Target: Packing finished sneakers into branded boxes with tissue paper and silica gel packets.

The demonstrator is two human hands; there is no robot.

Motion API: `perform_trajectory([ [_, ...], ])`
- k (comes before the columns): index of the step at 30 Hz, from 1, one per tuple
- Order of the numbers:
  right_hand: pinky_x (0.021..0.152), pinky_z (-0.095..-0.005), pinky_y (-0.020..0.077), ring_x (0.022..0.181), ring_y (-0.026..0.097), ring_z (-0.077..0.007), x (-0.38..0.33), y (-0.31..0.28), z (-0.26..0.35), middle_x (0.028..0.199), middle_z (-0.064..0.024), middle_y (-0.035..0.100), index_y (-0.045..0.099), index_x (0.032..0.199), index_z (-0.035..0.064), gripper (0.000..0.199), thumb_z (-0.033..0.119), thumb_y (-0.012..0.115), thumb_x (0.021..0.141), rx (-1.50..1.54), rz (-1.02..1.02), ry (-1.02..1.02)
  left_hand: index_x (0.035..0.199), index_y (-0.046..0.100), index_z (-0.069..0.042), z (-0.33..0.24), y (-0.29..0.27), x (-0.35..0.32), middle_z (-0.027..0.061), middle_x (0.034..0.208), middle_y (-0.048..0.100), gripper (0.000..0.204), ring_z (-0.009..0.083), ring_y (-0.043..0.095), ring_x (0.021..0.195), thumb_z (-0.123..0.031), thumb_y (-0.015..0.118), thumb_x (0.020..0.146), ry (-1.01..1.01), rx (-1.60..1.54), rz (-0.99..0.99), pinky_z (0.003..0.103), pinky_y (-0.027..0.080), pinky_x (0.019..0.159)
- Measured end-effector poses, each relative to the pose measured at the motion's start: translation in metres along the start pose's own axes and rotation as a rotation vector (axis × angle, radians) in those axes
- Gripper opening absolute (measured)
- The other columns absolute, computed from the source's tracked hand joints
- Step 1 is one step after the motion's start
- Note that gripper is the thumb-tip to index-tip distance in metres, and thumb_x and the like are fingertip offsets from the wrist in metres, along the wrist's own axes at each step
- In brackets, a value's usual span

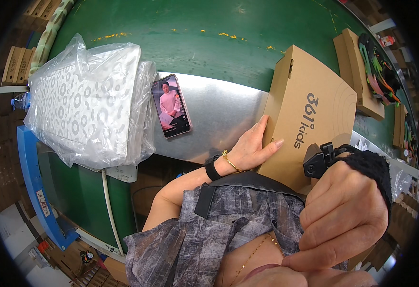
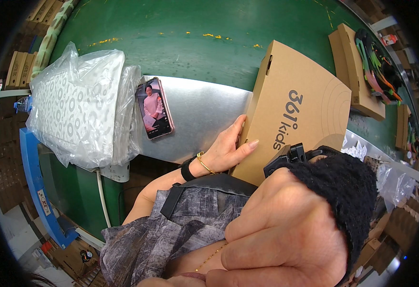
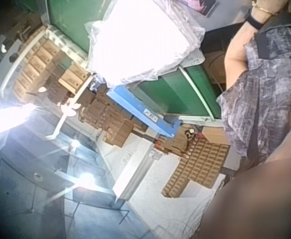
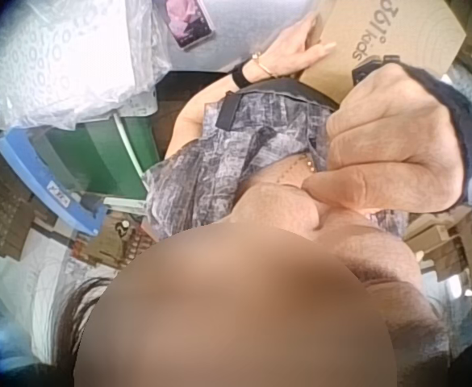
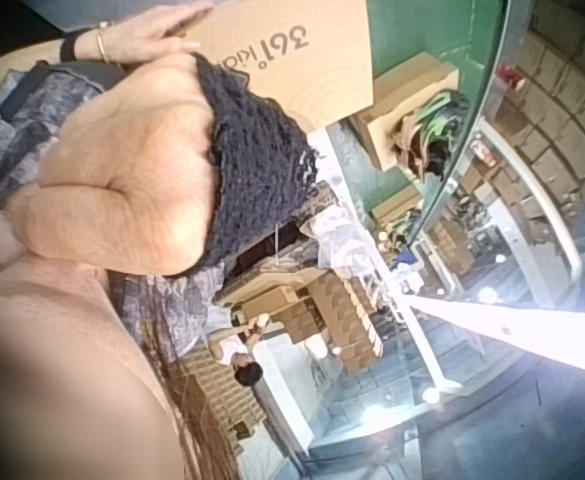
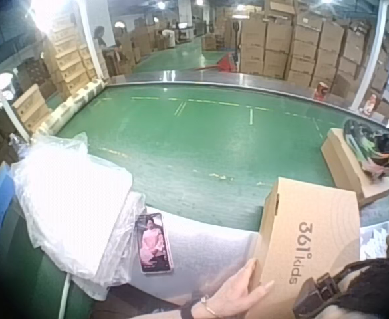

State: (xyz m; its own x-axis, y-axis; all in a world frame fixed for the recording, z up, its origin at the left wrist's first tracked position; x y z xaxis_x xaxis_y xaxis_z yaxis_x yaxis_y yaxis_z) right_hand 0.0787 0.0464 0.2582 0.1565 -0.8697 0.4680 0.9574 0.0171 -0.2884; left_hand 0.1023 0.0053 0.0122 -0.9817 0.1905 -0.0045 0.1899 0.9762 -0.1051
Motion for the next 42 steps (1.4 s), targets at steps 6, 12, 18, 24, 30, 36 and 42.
perform_trajectory([
  [6, 0.036, -0.0166, 0.0330, 0.043, 0.049, -0.0083, 0.0004, -0.0012, -0.0006, 0.060, -0.0065, 0.055, 0.065, 0.074, -0.0056, 0.010, -0.001, 0.056, 0.070, -0.002, -0.047, -0.003, 0.123, 0.028, 0.007, -0.0010, -0.0006, 0.0004, 0.0230, 0.106, 0.050, 0.058, 0.0250, 0.053, 0.093, -0.028, 0.053, 0.084, 0.005, -0.002, 0.000, 0.033, 0.043, 0.079],
  [12, 0.037, -0.0168, 0.0333, 0.044, 0.050, -0.0086, -0.0011, 0.0001, 0.0000, 0.061, -0.0064, 0.055, 0.064, 0.074, -0.0060, 0.010, 0.000, 0.057, 0.071, -0.009, -0.028, -0.003, 0.122, 0.028, 0.007, 0.0001, 0.0000, 0.0000, 0.0229, 0.105, 0.051, 0.058, 0.0246, 0.054, 0.091, -0.028, 0.053, 0.084, 0.002, 0.011, -0.005, 0.033, 0.043, 0.078],
  [18, 0.037, -0.0169, 0.0336, 0.045, 0.050, -0.0093, -0.0005, -0.0016, -0.0001, 0.062, -0.0068, 0.055, 0.064, 0.075, -0.0066, 0.011, 0.001, 0.056, 0.073, 0.003, -0.017, -0.003, 0.122, 0.028, 0.007, 0.0012, 0.0002, -0.0002, 0.0225, 0.103, 0.051, 0.057, 0.0240, 0.054, 0.090, -0.028, 0.053, 0.084, 0.011, 0.021, -0.015, 0.033, 0.043, 0.077],
  [24, 0.037, -0.0172, 0.0340, 0.045, 0.050, -0.0098, -0.0001, -0.0005, 0.0006, 0.062, -0.0073, 0.055, 0.064, 0.075, -0.0069, 0.011, 0.001, 0.056, 0.073, 0.008, 0.023, -0.004, 0.122, 0.028, 0.007, 0.0021, 0.0006, -0.0004, 0.0220, 0.102, 0.051, 0.057, 0.0232, 0.054, 0.089, -0.027, 0.053, 0.084, 0.002, 0.021, -0.010, 0.033, 0.043, 0.076],
  [30, 0.036, -0.0174, 0.0335, 0.045, 0.050, -0.0101, -0.0009, -0.0006, 0.0006, 0.062, -0.0076, 0.055, 0.064, 0.076, -0.0070, 0.012, 0.001, 0.056, 0.072, 0.009, -0.023, -0.018, 0.122, 0.028, 0.007, 0.0013, 0.0006, -0.0001, 0.0214, 0.102, 0.051, 0.057, 0.0228, 0.054, 0.087, -0.027, 0.053, 0.084, 0.009, 0.017, -0.012, 0.032, 0.043, 0.075],
  [36, 0.035, -0.0172, 0.0313, 0.044, 0.049, -0.0100, -0.0003, 0.0001, 0.0010, 0.062, -0.0077, 0.055, 0.064, 0.076, -0.0071, 0.012, 0.000, 0.055, 0.071, 0.015, 0.021, -0.010, 0.122, 0.027, 0.008, 0.0008, -0.0003, -0.0003, 0.0216, 0.103, 0.051, 0.057, 0.0228, 0.054, 0.088, -0.026, 0.053, 0.084, -0.001, 0.006, -0.004, 0.032, 0.043, 0.076],
  [42, 0.035, -0.0169, 0.0308, 0.044, 0.049, -0.0096, -0.0010, 0.0009, 0.0021, 0.061, -0.0075, 0.054, 0.064, 0.076, -0.0074, 0.012, -0.001, 0.056, 0.070, 0.006, 0.011, -0.017, 0.122, 0.028, 0.008, -0.0018, -0.0003, 0.0000, 0.0217, 0.104, 0.051, 0.058, 0.0225, 0.053, 0.090, -0.027, 0.053, 0.084, 0.003, -0.004, -0.001, 0.032, 0.043, 0.076],
])
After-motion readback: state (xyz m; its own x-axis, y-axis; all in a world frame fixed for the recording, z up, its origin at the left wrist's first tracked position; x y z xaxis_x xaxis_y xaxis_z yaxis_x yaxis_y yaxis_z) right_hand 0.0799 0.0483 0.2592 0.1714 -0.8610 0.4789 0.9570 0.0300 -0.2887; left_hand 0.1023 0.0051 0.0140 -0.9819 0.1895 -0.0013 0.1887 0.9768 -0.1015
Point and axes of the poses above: each hand's wrist, its own x-axis towards the middle knuckle, its own y-axis out of the palm, z = x × y, the point moved 5 cm from there along x, towards the middle knuckle
